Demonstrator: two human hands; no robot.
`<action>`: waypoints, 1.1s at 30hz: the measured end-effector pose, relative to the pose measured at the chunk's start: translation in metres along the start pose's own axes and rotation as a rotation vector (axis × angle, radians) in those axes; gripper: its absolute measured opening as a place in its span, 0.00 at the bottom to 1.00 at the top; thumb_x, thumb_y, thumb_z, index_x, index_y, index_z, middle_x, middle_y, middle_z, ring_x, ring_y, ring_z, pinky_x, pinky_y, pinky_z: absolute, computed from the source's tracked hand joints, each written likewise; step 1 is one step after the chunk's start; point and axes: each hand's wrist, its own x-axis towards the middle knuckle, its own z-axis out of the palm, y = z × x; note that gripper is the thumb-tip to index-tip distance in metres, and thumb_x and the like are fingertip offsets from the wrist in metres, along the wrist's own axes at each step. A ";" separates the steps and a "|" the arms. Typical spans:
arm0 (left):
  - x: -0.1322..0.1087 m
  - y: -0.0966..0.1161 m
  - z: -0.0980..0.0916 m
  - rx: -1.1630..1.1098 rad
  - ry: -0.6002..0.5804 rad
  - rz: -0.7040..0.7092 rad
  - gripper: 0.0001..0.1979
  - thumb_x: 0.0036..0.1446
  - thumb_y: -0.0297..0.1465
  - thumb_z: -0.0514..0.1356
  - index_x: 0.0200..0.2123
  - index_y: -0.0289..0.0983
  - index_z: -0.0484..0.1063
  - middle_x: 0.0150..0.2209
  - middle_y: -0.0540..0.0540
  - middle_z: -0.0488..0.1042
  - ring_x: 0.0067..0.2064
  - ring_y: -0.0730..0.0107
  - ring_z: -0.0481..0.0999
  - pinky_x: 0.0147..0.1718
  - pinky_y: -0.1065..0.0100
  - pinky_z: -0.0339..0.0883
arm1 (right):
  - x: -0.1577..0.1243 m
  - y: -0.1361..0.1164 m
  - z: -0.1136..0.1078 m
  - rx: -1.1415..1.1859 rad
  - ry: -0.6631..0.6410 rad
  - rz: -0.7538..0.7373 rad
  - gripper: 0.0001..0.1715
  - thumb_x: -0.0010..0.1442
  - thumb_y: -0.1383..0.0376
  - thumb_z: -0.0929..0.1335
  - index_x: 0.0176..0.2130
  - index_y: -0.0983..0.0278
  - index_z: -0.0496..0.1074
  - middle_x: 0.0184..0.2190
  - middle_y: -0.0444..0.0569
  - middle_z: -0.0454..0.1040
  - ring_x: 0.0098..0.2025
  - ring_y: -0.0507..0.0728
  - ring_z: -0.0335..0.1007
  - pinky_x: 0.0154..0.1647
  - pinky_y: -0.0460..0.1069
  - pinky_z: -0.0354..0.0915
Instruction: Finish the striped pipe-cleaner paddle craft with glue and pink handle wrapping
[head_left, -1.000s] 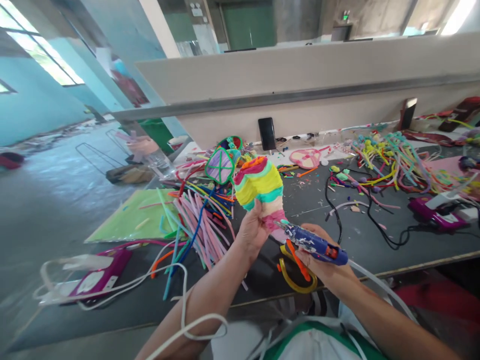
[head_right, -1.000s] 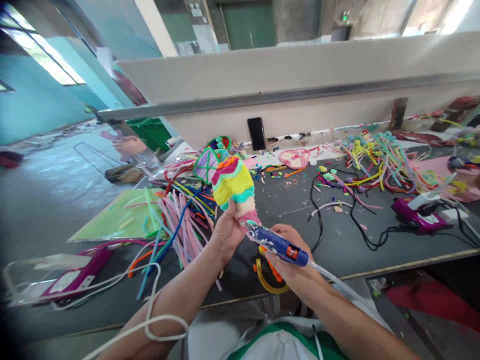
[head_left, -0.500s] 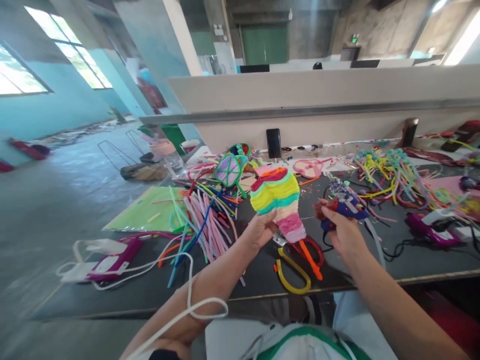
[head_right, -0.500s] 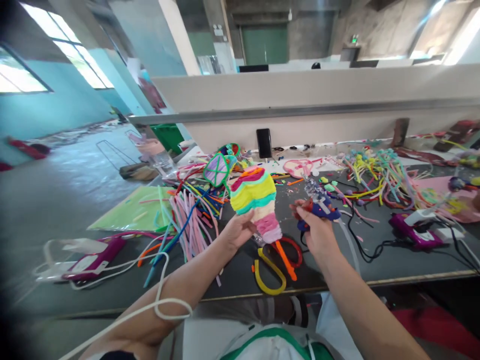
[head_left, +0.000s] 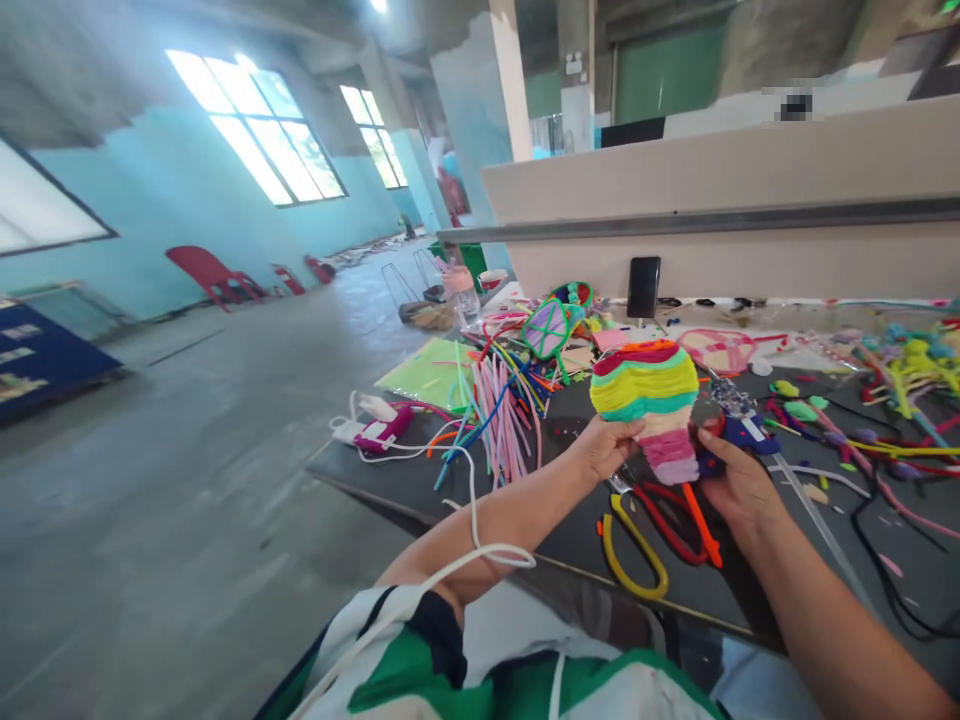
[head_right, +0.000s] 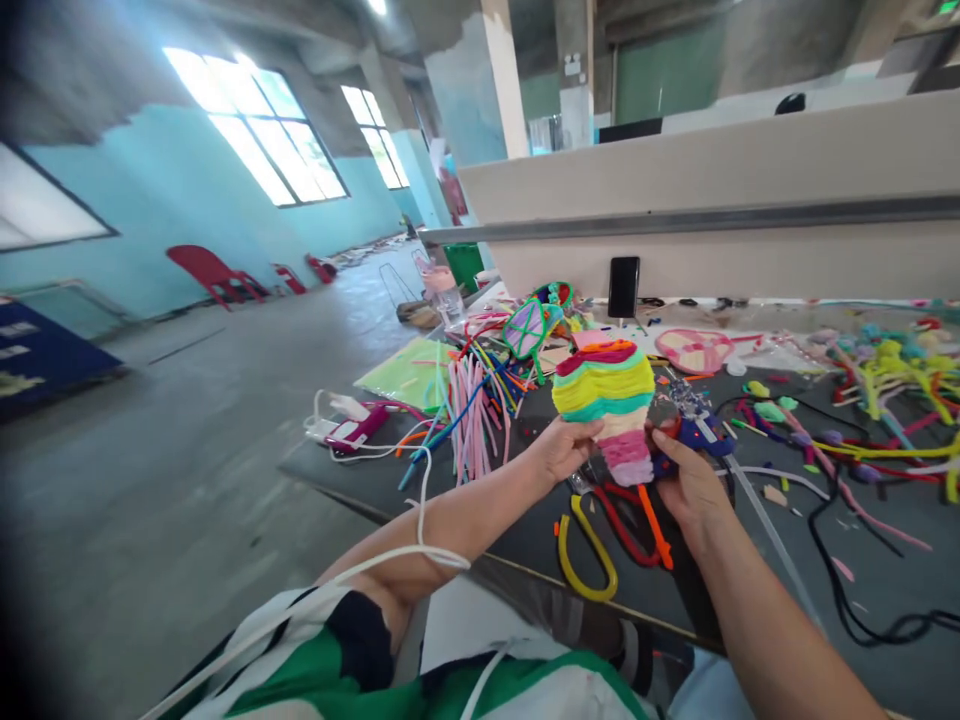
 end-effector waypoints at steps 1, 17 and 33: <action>0.000 -0.003 0.000 -0.004 -0.001 -0.006 0.28 0.38 0.19 0.70 0.47 0.34 0.74 0.43 0.39 0.79 0.45 0.60 0.78 0.49 0.59 0.69 | 0.000 0.002 -0.002 -0.008 0.004 0.000 0.16 0.43 0.72 0.75 0.33 0.60 0.73 0.32 0.41 0.80 0.35 0.52 0.77 0.41 0.47 0.74; 0.005 -0.004 -0.003 0.018 -0.036 -0.149 0.24 0.34 0.20 0.71 0.40 0.35 0.76 0.42 0.43 0.79 0.40 0.64 0.77 0.43 0.61 0.71 | -0.003 0.006 -0.003 -0.102 0.009 0.061 0.23 0.46 0.70 0.73 0.44 0.60 0.74 0.40 0.45 0.80 0.39 0.58 0.79 0.44 0.52 0.75; 0.007 -0.006 0.003 0.061 -0.079 -0.174 0.22 0.37 0.20 0.70 0.40 0.34 0.76 0.43 0.41 0.78 0.42 0.60 0.77 0.43 0.59 0.72 | -0.003 0.004 -0.002 -0.044 -0.067 0.064 0.19 0.43 0.71 0.73 0.39 0.64 0.75 0.36 0.48 0.81 0.37 0.60 0.79 0.40 0.54 0.75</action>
